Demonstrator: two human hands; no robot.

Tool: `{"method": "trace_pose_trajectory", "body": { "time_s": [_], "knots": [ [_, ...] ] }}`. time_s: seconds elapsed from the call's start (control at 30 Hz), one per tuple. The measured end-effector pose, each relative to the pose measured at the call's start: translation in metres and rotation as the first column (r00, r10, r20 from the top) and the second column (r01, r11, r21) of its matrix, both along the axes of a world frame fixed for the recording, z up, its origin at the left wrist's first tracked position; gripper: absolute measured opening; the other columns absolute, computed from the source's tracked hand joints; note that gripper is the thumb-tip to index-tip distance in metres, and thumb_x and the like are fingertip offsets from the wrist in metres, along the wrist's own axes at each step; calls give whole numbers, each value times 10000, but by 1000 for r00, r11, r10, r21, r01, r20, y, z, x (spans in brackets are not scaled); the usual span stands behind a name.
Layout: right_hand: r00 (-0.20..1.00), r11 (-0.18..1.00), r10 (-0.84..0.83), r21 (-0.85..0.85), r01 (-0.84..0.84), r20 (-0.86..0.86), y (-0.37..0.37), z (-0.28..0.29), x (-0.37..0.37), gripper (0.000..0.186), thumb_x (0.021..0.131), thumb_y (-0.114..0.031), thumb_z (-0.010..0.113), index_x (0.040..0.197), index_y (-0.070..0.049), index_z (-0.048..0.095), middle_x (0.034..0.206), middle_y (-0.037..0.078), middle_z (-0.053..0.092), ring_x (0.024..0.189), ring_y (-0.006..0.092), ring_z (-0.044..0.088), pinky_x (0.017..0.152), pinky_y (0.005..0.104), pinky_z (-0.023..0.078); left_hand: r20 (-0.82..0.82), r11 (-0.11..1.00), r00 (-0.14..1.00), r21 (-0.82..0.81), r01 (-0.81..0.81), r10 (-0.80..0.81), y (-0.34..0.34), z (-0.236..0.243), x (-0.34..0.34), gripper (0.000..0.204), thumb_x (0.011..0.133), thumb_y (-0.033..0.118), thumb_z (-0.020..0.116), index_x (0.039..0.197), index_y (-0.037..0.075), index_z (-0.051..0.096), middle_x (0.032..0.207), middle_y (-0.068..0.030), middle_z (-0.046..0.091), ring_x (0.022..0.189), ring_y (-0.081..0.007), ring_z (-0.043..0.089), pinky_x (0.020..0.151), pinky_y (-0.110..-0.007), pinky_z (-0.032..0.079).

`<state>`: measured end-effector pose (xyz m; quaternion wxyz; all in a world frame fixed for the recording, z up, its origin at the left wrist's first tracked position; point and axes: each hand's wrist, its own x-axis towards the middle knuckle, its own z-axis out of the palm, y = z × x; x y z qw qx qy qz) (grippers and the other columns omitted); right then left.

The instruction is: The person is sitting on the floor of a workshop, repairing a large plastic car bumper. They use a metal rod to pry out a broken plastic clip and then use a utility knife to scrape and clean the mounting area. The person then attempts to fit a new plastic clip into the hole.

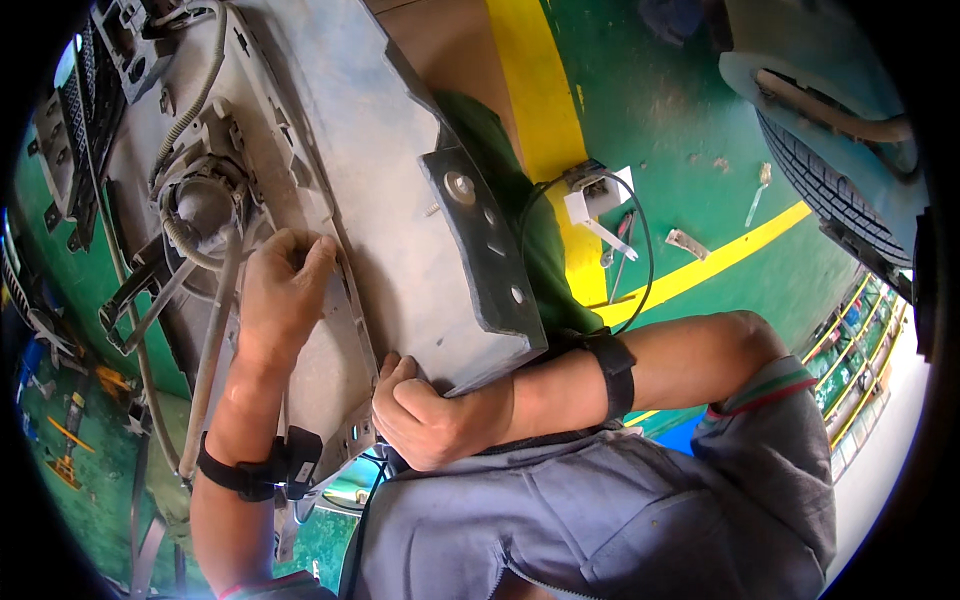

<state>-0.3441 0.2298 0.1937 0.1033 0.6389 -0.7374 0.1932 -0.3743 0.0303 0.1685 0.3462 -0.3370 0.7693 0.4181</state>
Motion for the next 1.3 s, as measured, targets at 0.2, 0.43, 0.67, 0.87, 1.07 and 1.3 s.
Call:
{"method": "trace_pose_trajectory", "body": {
  "time_s": [0.2, 0.43, 0.67, 0.87, 1.07, 1.3],
  "knots": [
    [1000, 1000, -17, 9, 17, -25, 1, -2, -2, 300, 704, -307, 568, 685, -18, 647, 719, 133, 677, 665, 226, 601, 604, 289, 416, -48, 992, 991, -2, 127, -127, -7, -10, 3, 261, 958, 192, 629, 900, -55, 690, 698, -42, 627, 653, -97, 546, 607, -298, 448],
    [994, 998, -44, 35, 47, -100, -1, 0, -1, 275, 714, -289, 574, 682, -23, 636, 715, 116, 673, 668, 210, 606, 596, 270, 395, -91, 996, 996, 94, 3, 6, -9, -11, 6, 236, 968, 182, 616, 902, -35, 681, 737, -5, 609, 686, -71, 511, 624, -266, 412],
    [996, 998, -47, 30, 50, -80, -2, 3, -1, 261, 622, -205, 655, 673, 50, 678, 652, 129, 612, 651, 245, 613, 584, 314, 445, 66, 975, 988, 164, -147, 138, -10, -6, -1, 184, 970, 164, 624, 938, -11, 673, 768, 32, 589, 701, -51, 488, 626, -232, 382],
    [997, 997, -6, 72, 11, -74, -1, 5, -2, 287, 683, -266, 605, 688, 15, 666, 698, 120, 645, 681, 241, 619, 616, 310, 447, -48, 981, 994, 176, -84, 94, -16, -17, 13, 262, 980, 245, 655, 929, -12, 665, 770, 28, 602, 704, -65, 502, 638, -244, 407],
    [1000, 999, 2, 35, -1, -14, -1, 5, -1, 309, 658, -251, 631, 693, 49, 693, 679, 136, 621, 678, 277, 614, 622, 351, 495, -80, 980, 977, -19, 197, -198, -16, -13, 14, 337, 980, 312, 664, 872, -7, 672, 729, -78, 665, 667, -174, 602, 616, -328, 462],
    [995, 994, -99, 47, 98, 20, -2, 5, 3, 291, 726, -269, 582, 681, 7, 664, 683, 117, 617, 684, 254, 601, 641, 348, 460, -137, 777, 786, -327, 539, -603, 1, -11, 2, 372, 981, 269, 592, 735, -7, 629, 720, -248, 618, 700, -448, 617, 626, -515, 463]
  ]
}}
